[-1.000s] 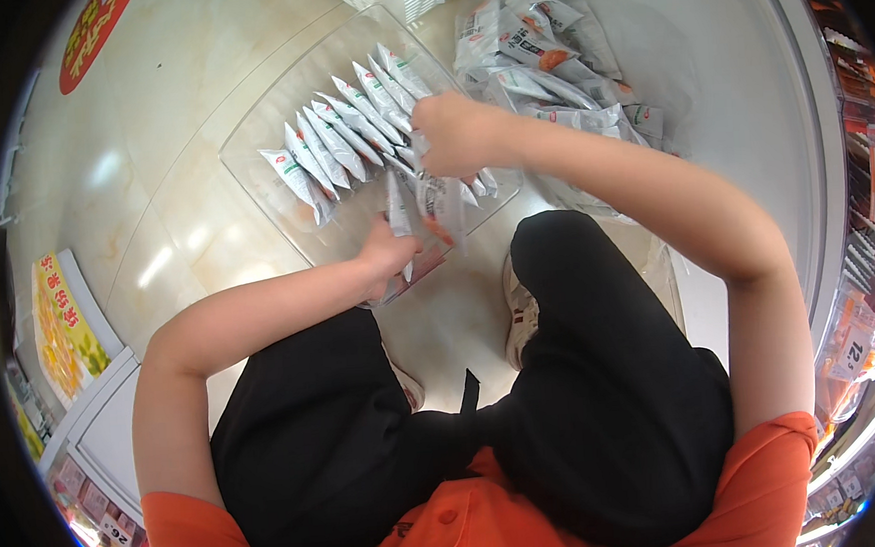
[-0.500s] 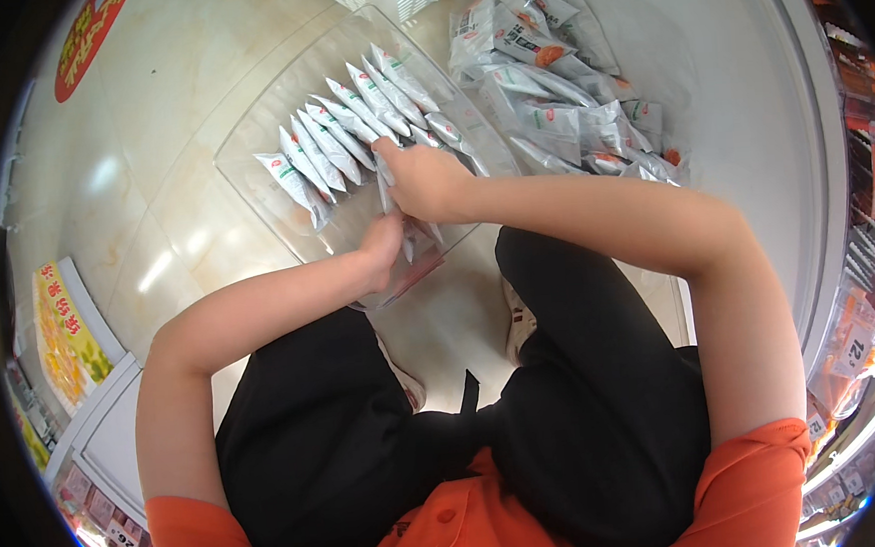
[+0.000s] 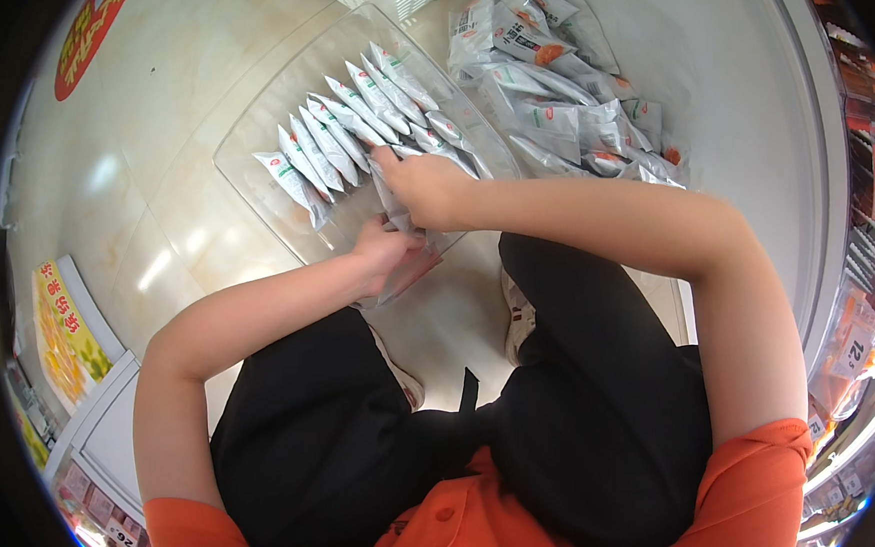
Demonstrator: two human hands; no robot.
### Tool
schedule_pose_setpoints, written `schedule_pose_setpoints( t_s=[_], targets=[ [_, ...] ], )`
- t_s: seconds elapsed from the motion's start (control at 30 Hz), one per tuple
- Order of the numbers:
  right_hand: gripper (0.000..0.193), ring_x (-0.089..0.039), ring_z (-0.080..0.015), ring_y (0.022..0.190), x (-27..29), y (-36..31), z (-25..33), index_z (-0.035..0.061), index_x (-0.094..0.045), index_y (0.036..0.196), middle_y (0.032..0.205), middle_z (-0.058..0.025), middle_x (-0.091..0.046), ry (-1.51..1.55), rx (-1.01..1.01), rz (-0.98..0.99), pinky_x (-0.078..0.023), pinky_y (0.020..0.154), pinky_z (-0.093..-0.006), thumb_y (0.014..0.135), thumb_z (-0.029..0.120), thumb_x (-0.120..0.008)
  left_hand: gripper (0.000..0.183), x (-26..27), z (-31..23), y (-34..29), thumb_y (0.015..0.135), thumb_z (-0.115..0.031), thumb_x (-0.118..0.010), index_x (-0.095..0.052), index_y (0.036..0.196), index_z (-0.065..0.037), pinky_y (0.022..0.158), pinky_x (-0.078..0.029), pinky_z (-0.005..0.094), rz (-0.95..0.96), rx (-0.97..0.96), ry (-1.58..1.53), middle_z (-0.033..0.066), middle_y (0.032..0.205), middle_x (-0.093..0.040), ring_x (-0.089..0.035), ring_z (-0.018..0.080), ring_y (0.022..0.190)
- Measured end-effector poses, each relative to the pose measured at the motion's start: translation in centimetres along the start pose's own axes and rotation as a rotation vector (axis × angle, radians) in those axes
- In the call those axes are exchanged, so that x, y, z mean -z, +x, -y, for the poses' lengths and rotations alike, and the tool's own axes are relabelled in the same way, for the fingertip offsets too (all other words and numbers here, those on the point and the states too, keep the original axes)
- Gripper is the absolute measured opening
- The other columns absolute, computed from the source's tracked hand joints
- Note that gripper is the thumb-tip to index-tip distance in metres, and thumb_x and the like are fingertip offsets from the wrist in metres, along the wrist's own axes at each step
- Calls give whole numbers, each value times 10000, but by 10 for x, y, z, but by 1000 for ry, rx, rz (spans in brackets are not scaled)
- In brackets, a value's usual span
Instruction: The person unloads snack packets from a large plastic bag, organizes them into a transparent tray by standing them upright in rows, and then places the tray and remaining packets into a store drawer.
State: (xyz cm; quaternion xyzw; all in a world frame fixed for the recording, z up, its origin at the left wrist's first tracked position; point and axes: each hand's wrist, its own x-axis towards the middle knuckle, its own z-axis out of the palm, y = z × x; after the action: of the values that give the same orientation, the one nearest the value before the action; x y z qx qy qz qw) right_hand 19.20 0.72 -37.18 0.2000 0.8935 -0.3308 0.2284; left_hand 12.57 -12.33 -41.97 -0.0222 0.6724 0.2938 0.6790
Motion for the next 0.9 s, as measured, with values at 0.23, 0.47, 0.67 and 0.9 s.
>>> schedule_pose_setpoints(
  t_s=[0.23,0.47,0.67,0.9],
  targets=[
    [182,-658,-363,762,5,-2,-3,0,-640,873,801,-196,-666,-134,64,-25,-532,656,-423,739,121,-616,595,-7,-26,-25,751,-105,-739,-404,1233,-10,781,-515,357,141,-2,102,146,1150,-534,-597,226,986],
    [138,-643,-344,671,97,-30,-59,66,-635,880,750,-152,-666,24,-25,-677,-519,635,-408,812,177,-588,740,-1,-19,-6,715,-581,-701,-528,1142,-2,653,-498,326,-89,41,-9,103,1047,-580,-580,195,826],
    [257,-658,-259,722,115,-55,-138,49,-653,855,778,-127,-677,40,-396,-622,-500,679,-332,792,298,-634,841,12,-16,16,699,-724,-628,-554,1134,-8,766,-478,361,-41,73,21,84,1006,-603,-573,199,902],
    [452,-663,-287,850,87,-35,-145,-9,-682,800,880,-155,-692,-284,-487,-10,-515,748,-348,788,434,-591,829,14,-25,18,774,-720,-530,-474,1278,-64,859,-469,370,152,127,-128,86,1096,-608,-577,217,981]
  ],
)
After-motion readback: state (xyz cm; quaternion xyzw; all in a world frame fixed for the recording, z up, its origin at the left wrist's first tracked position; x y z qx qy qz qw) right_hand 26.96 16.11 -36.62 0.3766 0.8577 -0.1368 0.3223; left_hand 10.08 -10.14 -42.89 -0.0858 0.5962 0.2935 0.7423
